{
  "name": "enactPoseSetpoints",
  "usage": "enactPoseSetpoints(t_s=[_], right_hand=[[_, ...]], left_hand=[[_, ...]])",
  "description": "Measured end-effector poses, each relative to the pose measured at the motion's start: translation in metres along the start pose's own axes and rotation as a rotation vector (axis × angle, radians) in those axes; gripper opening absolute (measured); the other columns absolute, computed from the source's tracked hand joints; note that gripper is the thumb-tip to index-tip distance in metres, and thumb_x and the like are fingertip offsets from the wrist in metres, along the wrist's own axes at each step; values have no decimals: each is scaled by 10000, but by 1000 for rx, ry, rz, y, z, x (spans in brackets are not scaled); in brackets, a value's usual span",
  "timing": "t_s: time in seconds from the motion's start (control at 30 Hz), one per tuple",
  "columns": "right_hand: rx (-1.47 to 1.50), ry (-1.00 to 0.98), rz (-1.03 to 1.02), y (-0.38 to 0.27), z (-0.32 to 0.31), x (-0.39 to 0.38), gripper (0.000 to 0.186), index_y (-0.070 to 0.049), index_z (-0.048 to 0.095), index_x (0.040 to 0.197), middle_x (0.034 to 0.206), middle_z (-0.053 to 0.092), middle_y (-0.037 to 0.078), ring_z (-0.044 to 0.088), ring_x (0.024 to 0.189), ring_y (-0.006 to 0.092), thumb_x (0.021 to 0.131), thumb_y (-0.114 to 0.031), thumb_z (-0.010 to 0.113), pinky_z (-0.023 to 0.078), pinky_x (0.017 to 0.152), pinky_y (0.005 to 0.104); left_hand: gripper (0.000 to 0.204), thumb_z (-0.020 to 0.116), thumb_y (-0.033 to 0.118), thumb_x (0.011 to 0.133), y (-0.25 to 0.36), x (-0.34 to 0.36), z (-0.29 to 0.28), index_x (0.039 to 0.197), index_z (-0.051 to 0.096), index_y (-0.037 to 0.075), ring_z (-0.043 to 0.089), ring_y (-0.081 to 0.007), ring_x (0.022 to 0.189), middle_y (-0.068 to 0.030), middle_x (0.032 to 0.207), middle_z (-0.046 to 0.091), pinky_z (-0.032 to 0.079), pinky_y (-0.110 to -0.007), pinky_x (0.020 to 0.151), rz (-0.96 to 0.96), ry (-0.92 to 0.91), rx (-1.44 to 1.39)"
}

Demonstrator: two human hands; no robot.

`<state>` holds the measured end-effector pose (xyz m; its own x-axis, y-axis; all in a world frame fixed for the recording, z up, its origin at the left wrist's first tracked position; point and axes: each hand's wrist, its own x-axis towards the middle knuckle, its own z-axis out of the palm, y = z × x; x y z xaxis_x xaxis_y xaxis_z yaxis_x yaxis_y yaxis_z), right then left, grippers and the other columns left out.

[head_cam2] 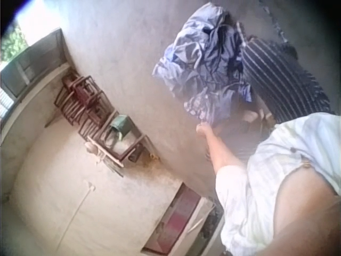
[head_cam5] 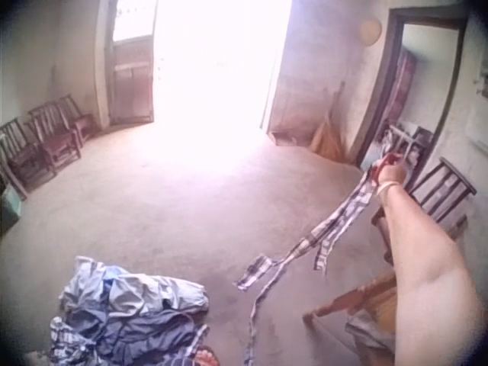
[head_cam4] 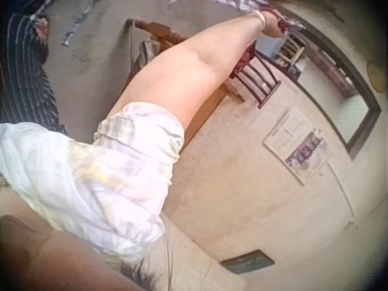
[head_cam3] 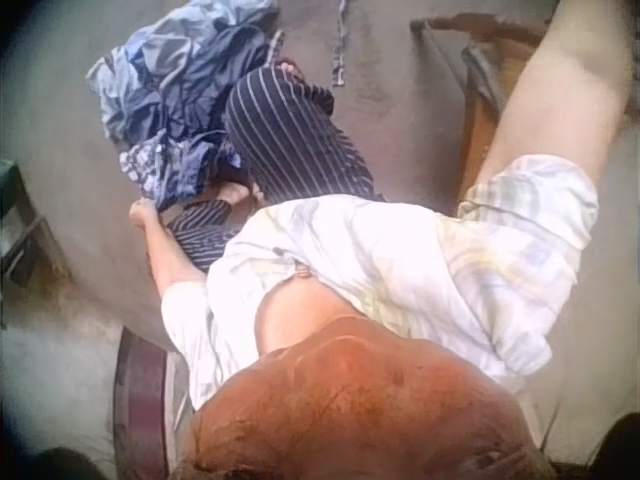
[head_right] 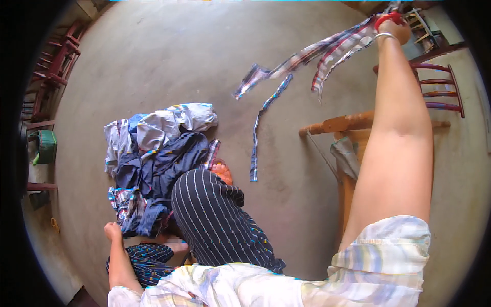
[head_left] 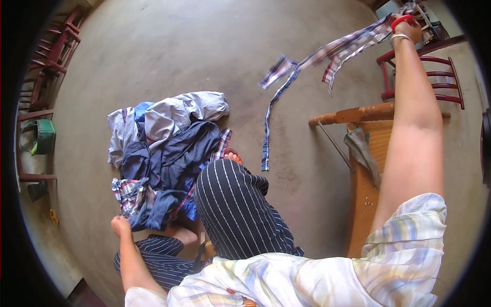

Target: Cutting strips of fabric from old shirts using scissors for recycling.

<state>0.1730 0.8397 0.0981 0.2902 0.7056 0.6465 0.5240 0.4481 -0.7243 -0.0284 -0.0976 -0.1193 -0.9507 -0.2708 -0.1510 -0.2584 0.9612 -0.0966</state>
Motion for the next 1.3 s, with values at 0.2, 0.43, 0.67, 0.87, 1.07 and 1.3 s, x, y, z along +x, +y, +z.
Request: enactPoseSetpoints(t_s=[0.2,0.43,0.67,0.87,1.07,1.3], right_hand=[[225,-26,2,-34,-9,14,311,16,575,859,895,599,131,597,750,204,572,-62,666,472,684,298],[912,-443,106,-27,0,-83,310,-12,491,898,797,542,67,545,660,167,613,-1,612,459,567,279],[231,-790,53,99,-71,-338,377,-40,496,925,765,581,48,557,697,136,593,-79,671,453,620,269],[38,-1157,402,144,-159,-478,403,-46,498,1007,759,599,77,571,718,114,629,-64,638,449,637,237],[-156,-1356,148,138,-190,-486,355,-66,521,988,826,601,133,593,761,217,652,-122,625,464,691,286],[-239,-1576,-41,151,-225,-483,339,-78,554,961,808,593,150,592,736,234,633,-132,618,464,677,302]], left_hand=[[214,539,180,739,-5,10,-4,748,596,-26,583,-253,614,-120,726,604,450,-362,554,-396,-15,-124],[87,496,116,789,42,-2,2,720,509,64,429,-74,422,7,540,460,293,-187,337,-250,-393,-1035],[126,526,181,801,84,-41,-9,742,547,71,494,-74,489,7,587,523,332,-156,419,-70,-542,-917],[135,517,176,808,83,-53,-26,741,556,66,501,-73,547,2,618,544,352,-190,506,42,-582,-904],[138,514,170,809,92,-62,-33,737,560,62,502,-68,576,7,641,552,347,-187,520,86,-582,-893],[121,539,115,774,97,-76,-31,745,584,6,492,-81,606,-13,652,557,392,-215,571,391,-561,-810]])
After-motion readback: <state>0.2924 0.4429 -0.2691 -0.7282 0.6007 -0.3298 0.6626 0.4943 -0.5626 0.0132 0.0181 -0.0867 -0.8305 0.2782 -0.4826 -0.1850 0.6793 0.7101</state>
